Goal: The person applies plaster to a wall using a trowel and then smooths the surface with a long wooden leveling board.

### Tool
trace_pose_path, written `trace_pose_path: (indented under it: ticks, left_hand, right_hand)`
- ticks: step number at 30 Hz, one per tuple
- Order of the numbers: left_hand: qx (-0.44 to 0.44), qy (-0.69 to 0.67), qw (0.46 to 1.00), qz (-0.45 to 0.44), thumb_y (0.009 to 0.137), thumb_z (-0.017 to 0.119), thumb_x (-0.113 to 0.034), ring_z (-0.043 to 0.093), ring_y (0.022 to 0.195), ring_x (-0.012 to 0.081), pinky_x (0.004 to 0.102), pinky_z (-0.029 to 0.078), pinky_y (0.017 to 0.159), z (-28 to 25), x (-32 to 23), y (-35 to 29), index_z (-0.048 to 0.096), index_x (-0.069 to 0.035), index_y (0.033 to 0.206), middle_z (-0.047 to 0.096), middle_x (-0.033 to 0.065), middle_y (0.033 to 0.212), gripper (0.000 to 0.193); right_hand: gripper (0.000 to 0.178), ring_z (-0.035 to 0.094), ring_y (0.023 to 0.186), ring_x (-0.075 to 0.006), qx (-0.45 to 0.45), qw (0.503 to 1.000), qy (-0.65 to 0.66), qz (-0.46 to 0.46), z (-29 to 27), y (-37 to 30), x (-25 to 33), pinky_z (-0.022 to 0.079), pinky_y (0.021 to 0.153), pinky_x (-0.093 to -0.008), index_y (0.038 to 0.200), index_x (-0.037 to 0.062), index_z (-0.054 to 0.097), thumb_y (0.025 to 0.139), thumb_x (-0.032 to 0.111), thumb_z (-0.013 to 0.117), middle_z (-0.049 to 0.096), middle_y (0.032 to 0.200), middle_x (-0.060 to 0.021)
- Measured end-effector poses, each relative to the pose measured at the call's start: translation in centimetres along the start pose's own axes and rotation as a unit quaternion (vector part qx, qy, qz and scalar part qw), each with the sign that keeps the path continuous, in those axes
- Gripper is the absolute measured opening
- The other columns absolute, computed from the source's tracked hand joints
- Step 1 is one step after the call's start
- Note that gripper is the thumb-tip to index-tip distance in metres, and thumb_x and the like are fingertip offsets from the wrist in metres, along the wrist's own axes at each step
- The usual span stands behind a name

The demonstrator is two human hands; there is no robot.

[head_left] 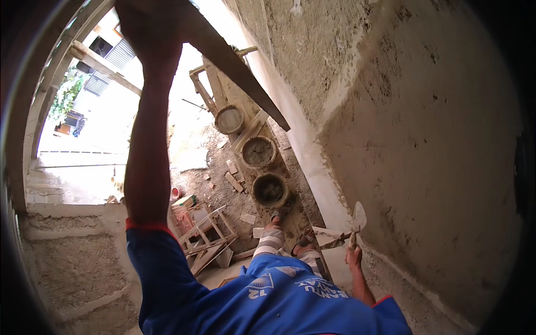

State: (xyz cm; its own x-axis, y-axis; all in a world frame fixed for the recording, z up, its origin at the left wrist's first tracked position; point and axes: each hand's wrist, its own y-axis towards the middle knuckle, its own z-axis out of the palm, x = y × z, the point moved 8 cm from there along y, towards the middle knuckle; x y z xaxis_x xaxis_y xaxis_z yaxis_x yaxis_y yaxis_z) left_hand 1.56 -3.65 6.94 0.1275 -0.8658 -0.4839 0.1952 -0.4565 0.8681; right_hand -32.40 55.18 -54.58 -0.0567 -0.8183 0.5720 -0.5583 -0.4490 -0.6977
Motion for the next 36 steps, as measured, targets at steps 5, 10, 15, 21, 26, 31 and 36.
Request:
trace_pose_path:
  ticks: [5, 10, 15, 21, 26, 31, 36]
  left_hand:
    - [0.106, -0.082, 0.987, -0.087, 0.077, 0.064, 0.0, 0.052, 0.09, 0.017, 0.0292, 0.047, 0.074, 8.4, 7.6, -2.9, 0.043, -0.005, 0.119, 0.053, 0.0085, 0.102, 0.048]
    - [0.191, 0.045, 0.957, -0.215, 0.077, 0.071, -0.012, 0.054, 0.096, 0.0194, 0.0344, 0.048, 0.076, 12.3, 18.7, -6.2, 0.04, -0.008, 0.125, 0.054, 0.012, 0.109, 0.057]
    - [0.248, 0.037, 0.956, -0.15, 0.073, 0.077, -0.023, 0.057, 0.098, 0.0325, 0.0396, 0.047, 0.083, 14.3, 25.3, -9.0, 0.044, -0.003, 0.118, 0.055, 0.0205, 0.109, 0.059]
    - [0.317, 0.078, 0.937, -0.128, 0.073, 0.076, -0.024, 0.054, 0.103, 0.0362, 0.0413, 0.045, 0.086, 18.3, 29.0, -12.0, 0.044, -0.003, 0.118, 0.053, 0.0222, 0.112, 0.06]
    - [0.375, 0.06, 0.916, -0.132, 0.074, 0.075, -0.023, 0.051, 0.107, 0.0386, 0.0425, 0.044, 0.088, 22.0, 32.5, -13.7, 0.042, -0.003, 0.119, 0.051, 0.0231, 0.115, 0.059]
    - [0.387, 0.001, 0.916, -0.105, 0.072, 0.077, -0.016, 0.053, 0.101, 0.0381, 0.0459, 0.047, 0.084, 29.2, 30.6, -17.6, 0.038, -0.009, 0.121, 0.048, 0.0216, 0.112, 0.063]
    - [0.397, 0.036, 0.906, -0.145, 0.068, 0.076, -0.009, 0.053, 0.104, 0.0362, 0.0413, 0.046, 0.087, 35.0, 29.8, -20.2, 0.047, -0.007, 0.121, 0.048, 0.0194, 0.114, 0.061]
  right_hand:
    - [0.022, 0.046, 0.034, -0.0162, -0.043, 0.996, 0.067, 0.036, 1.8, -6.5, -2.1, 0.035, 0.032, -0.0316, 0.082, -0.0016, 0.048, 0.081, 0.017, 0.059, 0.046, 0.047, -0.0052]
    - [0.022, 0.046, 0.036, -0.0181, -0.073, 0.989, 0.089, 0.094, 3.4, -11.0, -3.0, 0.034, 0.035, -0.0332, 0.08, -0.0033, 0.051, 0.08, 0.017, 0.06, 0.045, 0.048, -0.0061]
    - [0.02, 0.046, 0.038, -0.0173, -0.11, 0.974, 0.123, 0.154, 3.3, -14.3, -3.2, 0.035, 0.036, -0.0342, 0.076, -0.0026, 0.05, 0.08, 0.014, 0.059, 0.046, 0.05, -0.0059]
    - [0.018, 0.045, 0.04, -0.0162, -0.151, 0.956, 0.156, 0.196, 2.6, -16.7, -1.0, 0.035, 0.038, -0.0335, 0.072, 0.0006, 0.048, 0.081, 0.012, 0.059, 0.044, 0.052, -0.0044]
    - [0.021, 0.045, 0.04, -0.0159, -0.154, 0.954, 0.141, 0.214, 3.2, -17.8, 0.8, 0.036, 0.04, -0.0338, 0.068, 0.0027, 0.047, 0.08, 0.013, 0.06, 0.043, 0.05, -0.0041]
    - [0.02, 0.044, 0.043, -0.0163, -0.146, 0.973, 0.062, 0.171, 3.3, -20.8, 2.8, 0.036, 0.043, -0.0365, 0.074, 0.0017, 0.047, 0.081, 0.016, 0.059, 0.041, 0.051, -0.0046]
    - [0.022, 0.046, 0.045, -0.0173, -0.134, 0.962, 0.079, 0.223, 3.3, -19.7, 2.7, 0.038, 0.045, -0.0373, 0.075, 0.0018, 0.049, 0.081, 0.019, 0.06, 0.044, 0.053, -0.0056]
